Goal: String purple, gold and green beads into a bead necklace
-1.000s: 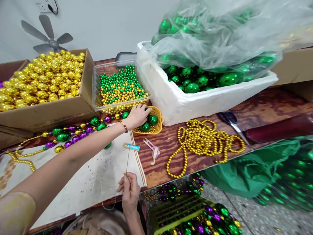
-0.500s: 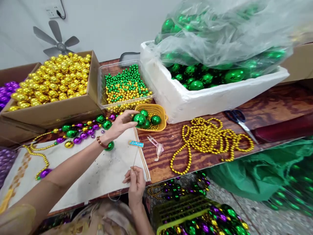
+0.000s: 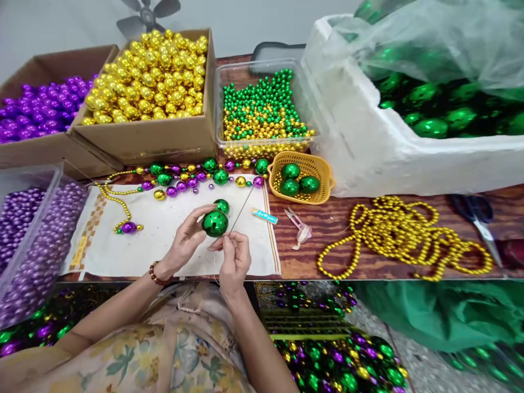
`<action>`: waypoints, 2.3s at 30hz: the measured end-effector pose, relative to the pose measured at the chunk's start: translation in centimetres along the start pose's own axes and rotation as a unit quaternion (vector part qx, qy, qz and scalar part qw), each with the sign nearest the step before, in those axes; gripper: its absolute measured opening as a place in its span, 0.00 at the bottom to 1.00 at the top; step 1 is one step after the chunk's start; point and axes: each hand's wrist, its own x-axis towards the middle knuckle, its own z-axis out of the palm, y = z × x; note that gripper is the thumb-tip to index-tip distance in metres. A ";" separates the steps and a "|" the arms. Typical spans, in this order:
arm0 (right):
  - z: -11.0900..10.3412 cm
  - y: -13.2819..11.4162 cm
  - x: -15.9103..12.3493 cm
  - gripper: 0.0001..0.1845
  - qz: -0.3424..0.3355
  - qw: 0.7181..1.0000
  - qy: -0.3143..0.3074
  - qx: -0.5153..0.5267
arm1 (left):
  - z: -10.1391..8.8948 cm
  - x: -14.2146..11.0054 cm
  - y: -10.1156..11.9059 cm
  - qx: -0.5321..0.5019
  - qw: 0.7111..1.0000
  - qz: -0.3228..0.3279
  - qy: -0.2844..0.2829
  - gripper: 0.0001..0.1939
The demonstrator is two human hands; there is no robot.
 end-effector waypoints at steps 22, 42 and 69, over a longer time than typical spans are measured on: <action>2.4 0.5 1.1 0.04 -0.004 0.994 -0.108 -0.002 | -5.3 -1.6 -0.5 -0.076 0.997 -0.007 0.018 0.21; 1.3 1.7 0.0 0.07 0.052 0.992 -0.107 -0.048 | -5.8 -2.2 -1.0 0.095 0.986 0.051 0.125 0.22; -0.3 2.8 -2.7 0.07 -0.011 0.960 -0.230 -0.162 | -8.5 2.2 2.5 -0.268 0.943 -0.055 0.191 0.20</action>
